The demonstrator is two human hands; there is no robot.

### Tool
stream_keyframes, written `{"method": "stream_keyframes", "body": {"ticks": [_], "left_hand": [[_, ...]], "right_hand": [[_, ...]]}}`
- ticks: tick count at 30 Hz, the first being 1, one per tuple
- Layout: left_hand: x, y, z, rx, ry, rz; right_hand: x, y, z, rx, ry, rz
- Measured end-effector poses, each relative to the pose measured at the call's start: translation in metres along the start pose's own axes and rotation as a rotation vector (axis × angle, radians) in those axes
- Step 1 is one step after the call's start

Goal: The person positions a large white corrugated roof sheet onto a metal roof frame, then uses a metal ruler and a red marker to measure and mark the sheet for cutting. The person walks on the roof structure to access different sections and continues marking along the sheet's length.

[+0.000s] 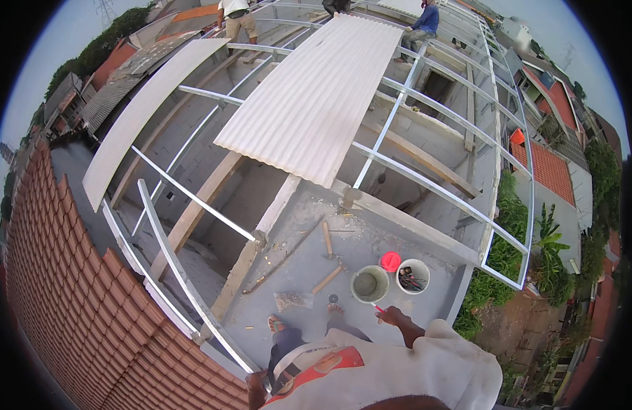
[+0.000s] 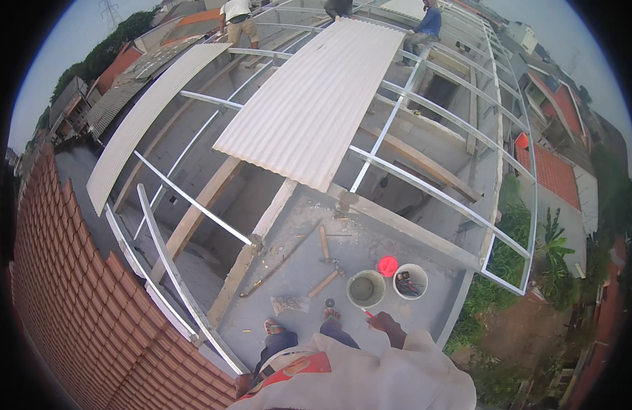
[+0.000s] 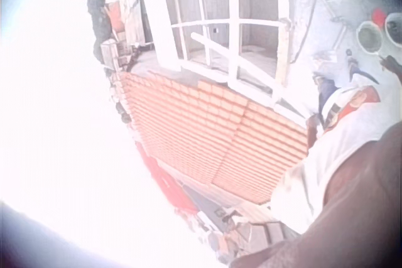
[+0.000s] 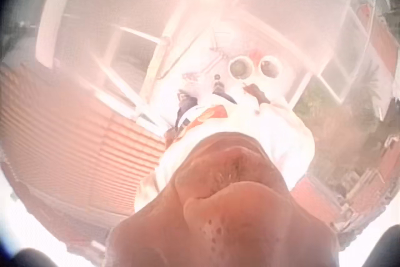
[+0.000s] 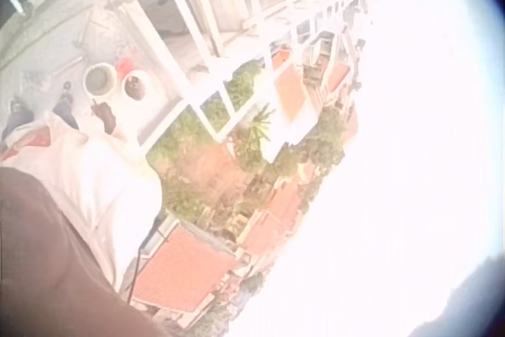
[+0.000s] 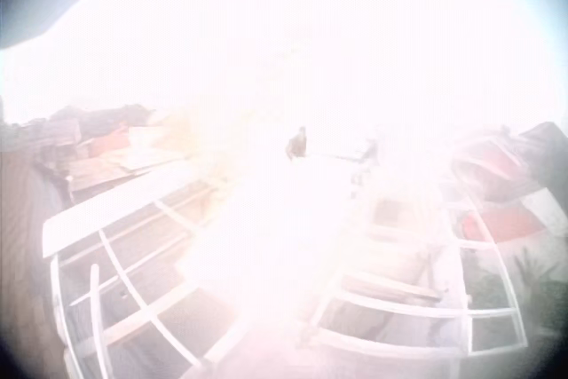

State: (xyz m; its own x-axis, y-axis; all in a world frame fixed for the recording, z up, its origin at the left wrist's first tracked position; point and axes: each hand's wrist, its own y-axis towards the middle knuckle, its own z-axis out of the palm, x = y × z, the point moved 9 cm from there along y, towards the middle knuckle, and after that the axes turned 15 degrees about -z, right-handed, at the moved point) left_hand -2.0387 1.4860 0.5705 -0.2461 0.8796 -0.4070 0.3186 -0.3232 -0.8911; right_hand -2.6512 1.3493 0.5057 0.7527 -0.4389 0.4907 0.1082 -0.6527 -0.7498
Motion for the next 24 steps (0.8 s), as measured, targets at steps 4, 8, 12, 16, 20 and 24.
{"method": "stream_keyframes", "body": {"ticks": [4,8,12,16,20,24], "left_hand": [[-0.031,-0.014,0.016,-0.205,0.255,0.094],[-0.008,0.027,0.027,0.047,-0.129,0.055],[-0.063,-0.054,0.056,-0.068,0.016,0.061],[-0.043,-0.042,0.060,-0.025,-0.096,-0.099],[-0.019,-0.046,0.056,-0.110,-0.149,-0.142],[0.014,-0.030,0.059,-0.079,-0.207,-0.097]], "right_hand": [[-0.049,-0.049,0.015,-0.012,0.053,0.095],[-0.058,-0.066,0.019,-0.011,0.077,0.093],[-0.046,-0.067,0.011,-0.034,0.158,0.142],[-0.065,-0.027,0.006,-0.139,0.161,-0.010],[-0.056,-0.019,-0.007,-0.069,0.198,-0.013],[-0.054,-0.014,-0.024,-0.050,0.136,-0.093]]}}
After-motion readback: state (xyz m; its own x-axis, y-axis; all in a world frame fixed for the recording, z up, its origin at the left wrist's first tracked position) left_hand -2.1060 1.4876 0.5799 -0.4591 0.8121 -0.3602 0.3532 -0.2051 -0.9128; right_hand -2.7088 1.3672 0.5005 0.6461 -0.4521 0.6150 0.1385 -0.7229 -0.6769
